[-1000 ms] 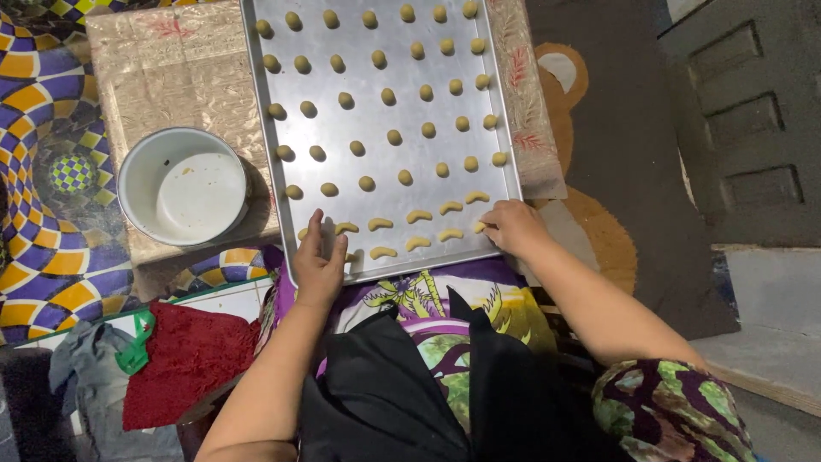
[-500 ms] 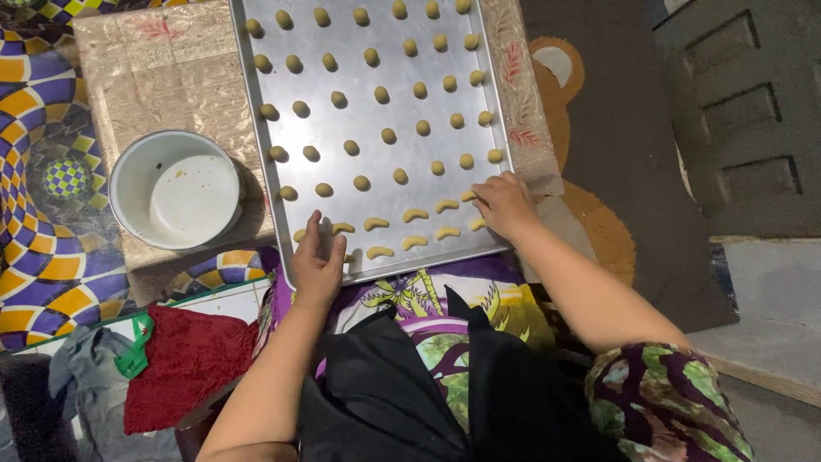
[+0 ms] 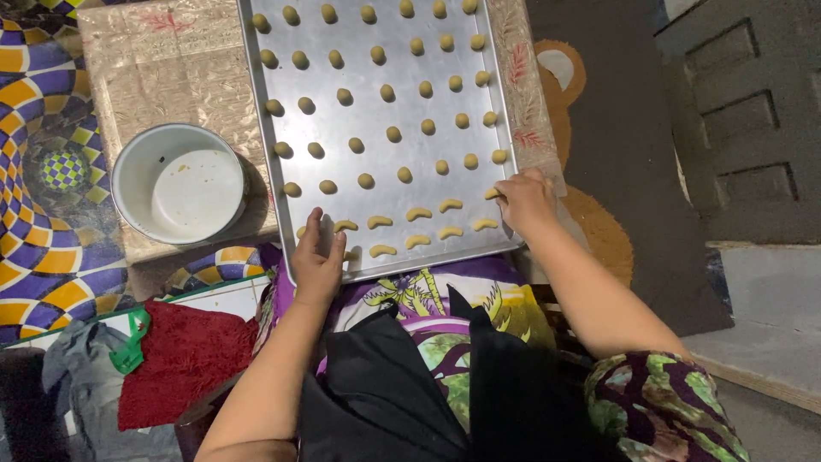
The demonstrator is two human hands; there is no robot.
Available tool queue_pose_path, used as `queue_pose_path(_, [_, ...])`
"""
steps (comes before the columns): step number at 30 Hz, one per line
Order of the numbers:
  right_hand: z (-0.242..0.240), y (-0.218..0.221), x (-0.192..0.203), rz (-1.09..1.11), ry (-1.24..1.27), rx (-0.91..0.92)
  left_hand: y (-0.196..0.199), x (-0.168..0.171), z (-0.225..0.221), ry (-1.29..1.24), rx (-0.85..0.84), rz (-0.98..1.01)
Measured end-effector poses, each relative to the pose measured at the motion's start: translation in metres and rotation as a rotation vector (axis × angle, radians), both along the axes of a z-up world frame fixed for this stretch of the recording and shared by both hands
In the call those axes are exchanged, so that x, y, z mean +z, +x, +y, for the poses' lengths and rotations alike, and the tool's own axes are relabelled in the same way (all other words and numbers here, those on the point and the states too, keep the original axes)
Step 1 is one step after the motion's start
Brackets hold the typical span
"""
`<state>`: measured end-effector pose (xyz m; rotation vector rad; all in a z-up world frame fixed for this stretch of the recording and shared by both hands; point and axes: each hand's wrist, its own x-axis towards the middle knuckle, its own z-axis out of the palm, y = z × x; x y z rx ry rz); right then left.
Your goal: Shaping small portions of dough into crescent shapes by rolling them between palms and placing them on a baking tray.
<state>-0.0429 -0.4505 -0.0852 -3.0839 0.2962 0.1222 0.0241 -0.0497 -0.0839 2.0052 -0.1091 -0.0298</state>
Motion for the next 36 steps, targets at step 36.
queue_pose_path(36, [-0.004, 0.005, 0.003, -0.046, -0.026, 0.08, 0.002, -0.005, 0.001, -0.033, -0.015, 0.027])
